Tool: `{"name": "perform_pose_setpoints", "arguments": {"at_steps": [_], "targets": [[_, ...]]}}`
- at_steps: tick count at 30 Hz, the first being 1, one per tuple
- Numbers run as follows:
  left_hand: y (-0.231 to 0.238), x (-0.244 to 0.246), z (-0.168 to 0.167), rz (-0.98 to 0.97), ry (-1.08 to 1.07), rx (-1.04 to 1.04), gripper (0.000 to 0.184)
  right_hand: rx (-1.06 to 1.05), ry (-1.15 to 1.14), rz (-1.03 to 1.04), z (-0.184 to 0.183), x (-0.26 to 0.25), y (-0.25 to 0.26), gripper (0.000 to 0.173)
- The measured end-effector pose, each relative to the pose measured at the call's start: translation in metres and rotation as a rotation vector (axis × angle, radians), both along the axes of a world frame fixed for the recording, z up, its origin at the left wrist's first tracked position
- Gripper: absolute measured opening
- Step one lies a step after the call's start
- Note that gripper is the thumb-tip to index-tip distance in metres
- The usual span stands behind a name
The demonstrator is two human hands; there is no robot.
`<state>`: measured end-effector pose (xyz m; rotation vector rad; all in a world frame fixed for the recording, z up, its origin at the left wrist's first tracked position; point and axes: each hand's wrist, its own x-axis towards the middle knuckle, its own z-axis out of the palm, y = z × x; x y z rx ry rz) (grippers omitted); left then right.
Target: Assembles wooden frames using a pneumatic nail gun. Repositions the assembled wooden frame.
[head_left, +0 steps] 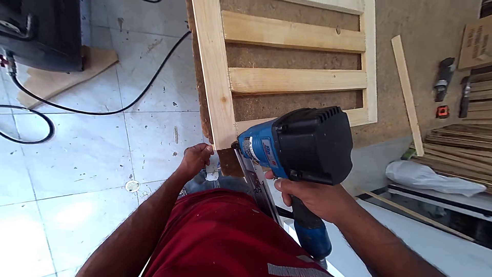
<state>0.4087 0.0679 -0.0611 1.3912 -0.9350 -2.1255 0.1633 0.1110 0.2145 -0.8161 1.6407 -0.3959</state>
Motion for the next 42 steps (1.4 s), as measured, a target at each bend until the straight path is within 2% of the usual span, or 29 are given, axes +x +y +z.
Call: {"name": "perform_pose_setpoints", "arguments": {"at_steps": [4, 8, 11, 13, 15, 17, 20, 23, 26, 31, 37, 40, 42], "targets": [[-0.001, 0.001, -0.004, -0.055, 0.040, -0.064, 0.027, 0.027, 0.035, -0.017, 0.002, 0.005, -0.005, 0.017], [-0.002, 0.001, -0.012, -0.067, 0.075, -0.079, 0.028, 0.074, 0.070, 0.029, -0.003, 0.004, -0.006, 0.004], [-0.009, 0.005, -0.013, -0.120, 0.083, -0.080, 0.027, 0.039, 0.041, 0.031, 0.000, 0.003, -0.007, 0.007], [-0.013, 0.008, -0.010, -0.172, 0.046, -0.085, 0.028, 0.009, 0.017, 0.018, 0.006, 0.003, -0.007, 0.016], [-0.010, 0.011, -0.002, -0.271, -0.024, -0.086, 0.031, 0.005, 0.009, 0.010, 0.007, 0.006, -0.004, 0.020], [0.000, 0.012, 0.014, -0.459, -0.006, -0.043, 0.032, 0.003, -0.004, 0.012, 0.006, 0.008, -0.001, 0.020], [0.024, -0.002, 0.040, -0.609, 0.237, 0.044, 0.036, 0.010, -0.044, 0.021, 0.004, 0.012, -0.002, 0.019], [0.038, -0.020, 0.059, -0.426, 0.586, 0.127, 0.044, 0.038, -0.027, 0.023, 0.002, 0.019, -0.002, 0.015], [0.041, -0.025, 0.064, -0.345, 0.740, 0.206, 0.050, 0.048, -0.015, 0.049, 0.001, 0.021, -0.003, 0.016], [0.043, -0.021, 0.066, -0.320, 0.718, 0.225, 0.049, 0.051, 0.044, 0.105, -0.002, 0.025, -0.001, 0.014], [0.042, -0.023, 0.071, -0.286, 0.686, 0.176, 0.039, 0.088, 0.191, 0.234, -0.003, 0.033, -0.012, 0.010], [0.042, -0.026, 0.075, -0.291, 0.677, 0.168, 0.042, 0.082, 0.141, 0.235, -0.002, 0.022, -0.015, 0.010], [0.042, -0.030, 0.083, -0.342, 0.629, 0.145, 0.047, 0.053, 0.069, 0.162, 0.003, 0.007, -0.006, 0.012]]}}
